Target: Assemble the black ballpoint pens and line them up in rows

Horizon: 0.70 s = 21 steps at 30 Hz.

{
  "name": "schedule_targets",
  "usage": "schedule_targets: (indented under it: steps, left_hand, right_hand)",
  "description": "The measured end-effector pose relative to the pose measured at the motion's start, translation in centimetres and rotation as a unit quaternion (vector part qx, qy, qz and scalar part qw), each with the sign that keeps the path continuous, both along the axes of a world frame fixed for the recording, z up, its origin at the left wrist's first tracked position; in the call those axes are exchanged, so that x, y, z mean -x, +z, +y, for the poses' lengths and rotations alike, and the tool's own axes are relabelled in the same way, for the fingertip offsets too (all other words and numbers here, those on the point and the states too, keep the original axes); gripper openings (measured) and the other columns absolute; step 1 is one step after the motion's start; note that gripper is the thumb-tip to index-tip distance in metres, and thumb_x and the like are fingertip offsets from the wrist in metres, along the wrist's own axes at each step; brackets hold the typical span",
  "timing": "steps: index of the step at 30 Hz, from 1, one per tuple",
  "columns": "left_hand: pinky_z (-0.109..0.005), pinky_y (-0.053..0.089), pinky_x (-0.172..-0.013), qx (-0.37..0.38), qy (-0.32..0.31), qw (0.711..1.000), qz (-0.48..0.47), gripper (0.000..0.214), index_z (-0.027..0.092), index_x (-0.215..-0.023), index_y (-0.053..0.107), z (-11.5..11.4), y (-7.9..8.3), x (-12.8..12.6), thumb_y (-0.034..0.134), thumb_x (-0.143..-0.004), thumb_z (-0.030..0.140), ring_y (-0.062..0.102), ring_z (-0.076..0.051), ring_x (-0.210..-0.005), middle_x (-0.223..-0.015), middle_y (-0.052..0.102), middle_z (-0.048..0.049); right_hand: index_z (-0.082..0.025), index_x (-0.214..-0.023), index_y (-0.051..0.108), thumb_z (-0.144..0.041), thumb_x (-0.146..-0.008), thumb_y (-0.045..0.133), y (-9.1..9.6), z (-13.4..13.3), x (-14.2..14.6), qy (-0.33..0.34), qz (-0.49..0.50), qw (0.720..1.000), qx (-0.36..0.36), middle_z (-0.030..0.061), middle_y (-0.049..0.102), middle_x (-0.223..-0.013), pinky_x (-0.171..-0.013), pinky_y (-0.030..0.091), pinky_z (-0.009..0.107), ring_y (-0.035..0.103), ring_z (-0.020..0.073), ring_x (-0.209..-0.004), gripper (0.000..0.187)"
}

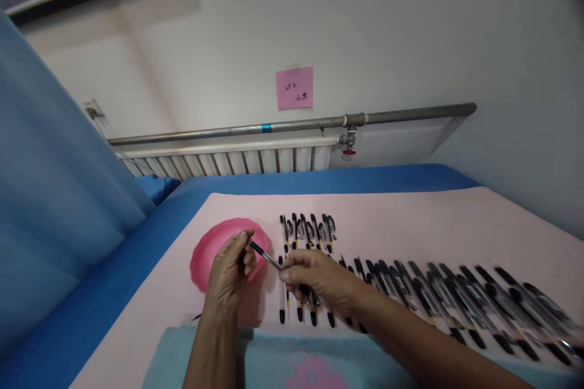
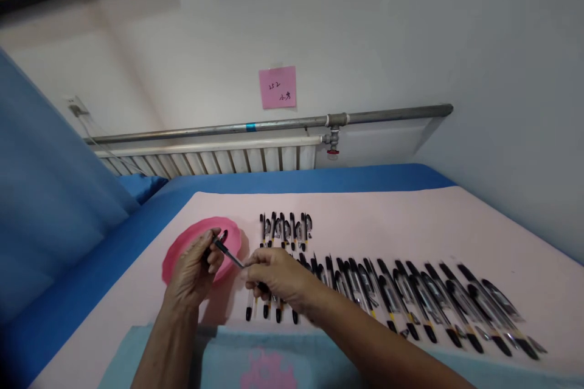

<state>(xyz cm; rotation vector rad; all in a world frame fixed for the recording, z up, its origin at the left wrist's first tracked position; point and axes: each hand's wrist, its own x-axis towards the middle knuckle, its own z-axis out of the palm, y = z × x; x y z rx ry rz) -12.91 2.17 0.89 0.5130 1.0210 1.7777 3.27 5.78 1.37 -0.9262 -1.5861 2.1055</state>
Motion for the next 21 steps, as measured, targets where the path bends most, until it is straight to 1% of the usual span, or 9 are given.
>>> schedule_targets:
  steps: [2, 6, 9, 10, 12, 14, 16, 19, 21]
  left_hand:
    - [-0.014, 0.022, -0.031, -0.005, 0.005, 1.0, -0.007, 0.03, 0.009, -0.082, 0.063, 0.0, 0.1, 0.1, 0.07, -0.061, 0.029, 0.034, -0.002, -0.038, -0.052, 0.044, 0.0047]
    - [-0.013, 0.023, -0.032, -0.013, 0.02, 0.999, -0.039, 0.025, 0.01, -0.079, 0.061, 0.0, 0.2, 0.9, 0.069, -0.062, 0.026, 0.035, -0.002, -0.04, -0.054, 0.044, 0.0045]
    - [-0.013, 0.027, -0.035, -0.025, 0.063, 0.995, -0.073, 0.017, 0.011, -0.073, 0.059, -0.1, 0.2, 1.7, 0.068, -0.062, 0.02, 0.041, -0.003, -0.046, -0.063, 0.051, 0.0013]
    - [-0.013, 0.028, -0.035, -0.022, 0.064, 0.995, -0.072, 0.016, 0.011, -0.074, 0.059, -0.2, 0.2, 1.8, 0.068, -0.062, 0.018, 0.042, -0.003, -0.047, -0.066, 0.053, 0.0002]
    - [-0.013, 0.026, -0.034, -0.006, 0.025, 0.998, -0.05, 0.019, 0.011, -0.078, 0.06, -0.3, 0.1, 1.5, 0.067, -0.062, 0.019, 0.041, -0.003, -0.046, -0.068, 0.054, -0.0008]
    - [-0.014, 0.024, -0.033, 0.011, -0.036, 0.999, -0.023, 0.025, 0.01, -0.084, 0.061, -0.3, 0.0, 0.7, 0.066, -0.065, 0.025, 0.037, -0.002, -0.043, -0.064, 0.051, 0.0006]
    - [-0.014, 0.023, -0.032, 0.018, -0.066, 0.998, -0.006, 0.031, 0.01, -0.088, 0.062, -0.2, -0.1, -0.1, 0.066, -0.066, 0.031, 0.035, -0.002, -0.042, -0.06, 0.047, 0.0022]
    - [-0.013, 0.022, -0.032, 0.019, -0.047, 0.999, 0.014, 0.032, 0.01, -0.085, 0.063, 0.0, -0.2, -0.5, 0.07, -0.061, 0.031, 0.037, -0.003, -0.042, -0.057, 0.048, 0.0024]
    - [-0.013, 0.022, -0.032, 0.015, -0.007, 1.0, 0.009, 0.03, 0.01, -0.08, 0.063, 0.0, -0.1, 0.0, 0.072, -0.059, 0.029, 0.038, -0.002, -0.041, -0.056, 0.049, 0.0022]
  right_hand:
    - [-0.017, -0.069, 0.051, -0.02, -0.065, 0.058, -0.1, 0.1, 0.0, -0.018, -0.004, 1.0, -0.015, -0.0055, 0.05, -0.051, -0.039, 0.029, 0.017, 0.043, 0.0047, -0.042, 0.009]
    - [-0.016, -0.066, 0.053, -0.024, -0.069, 0.056, 0.1, 0.5, -0.1, -0.005, 0.006, 1.0, -0.018, -0.004, 0.05, -0.052, -0.041, 0.03, 0.018, 0.042, 0.0055, -0.044, 0.009]
    - [-0.015, -0.067, 0.056, -0.024, -0.069, 0.058, 0.3, 0.9, -0.5, -0.03, -0.005, 0.997, -0.067, -0.0039, 0.049, -0.054, -0.045, 0.031, 0.018, 0.042, 0.0059, -0.049, 0.01]
    - [-0.015, -0.066, 0.056, -0.025, -0.07, 0.058, 0.3, 1.1, -0.7, -0.036, -0.004, 0.996, -0.078, -0.0039, 0.049, -0.055, -0.046, 0.032, 0.018, 0.043, 0.006, -0.05, 0.01]
    - [-0.016, -0.066, 0.056, -0.026, -0.071, 0.057, 0.2, 1.2, -0.8, -0.039, 0.007, 0.996, -0.086, -0.0034, 0.049, -0.057, -0.047, 0.033, 0.019, 0.043, 0.0065, -0.051, 0.012]
    - [-0.016, -0.065, 0.056, -0.027, -0.072, 0.056, 0.0, 1.3, -0.7, -0.029, 0.016, 0.996, -0.081, -0.0029, 0.049, -0.058, -0.047, 0.033, 0.019, 0.043, 0.0071, -0.051, 0.012]
    - [-0.016, -0.065, 0.056, -0.026, -0.072, 0.055, -0.2, 1.2, -0.6, -0.016, 0.016, 0.997, -0.077, -0.0025, 0.05, -0.057, -0.047, 0.033, 0.02, 0.043, 0.0077, -0.051, 0.012]
    - [-0.017, -0.065, 0.057, -0.026, -0.073, 0.053, -0.3, 1.0, -0.5, -0.01, -0.005, 0.995, -0.098, -0.0024, 0.05, -0.056, -0.048, 0.033, 0.02, 0.043, 0.0083, -0.052, 0.013]
    - [-0.017, -0.066, 0.06, -0.025, -0.072, 0.054, -0.1, 1.2, -0.9, -0.003, -0.041, 0.987, -0.158, -0.0026, 0.051, -0.057, -0.051, 0.033, 0.02, 0.044, 0.0085, -0.055, 0.012]
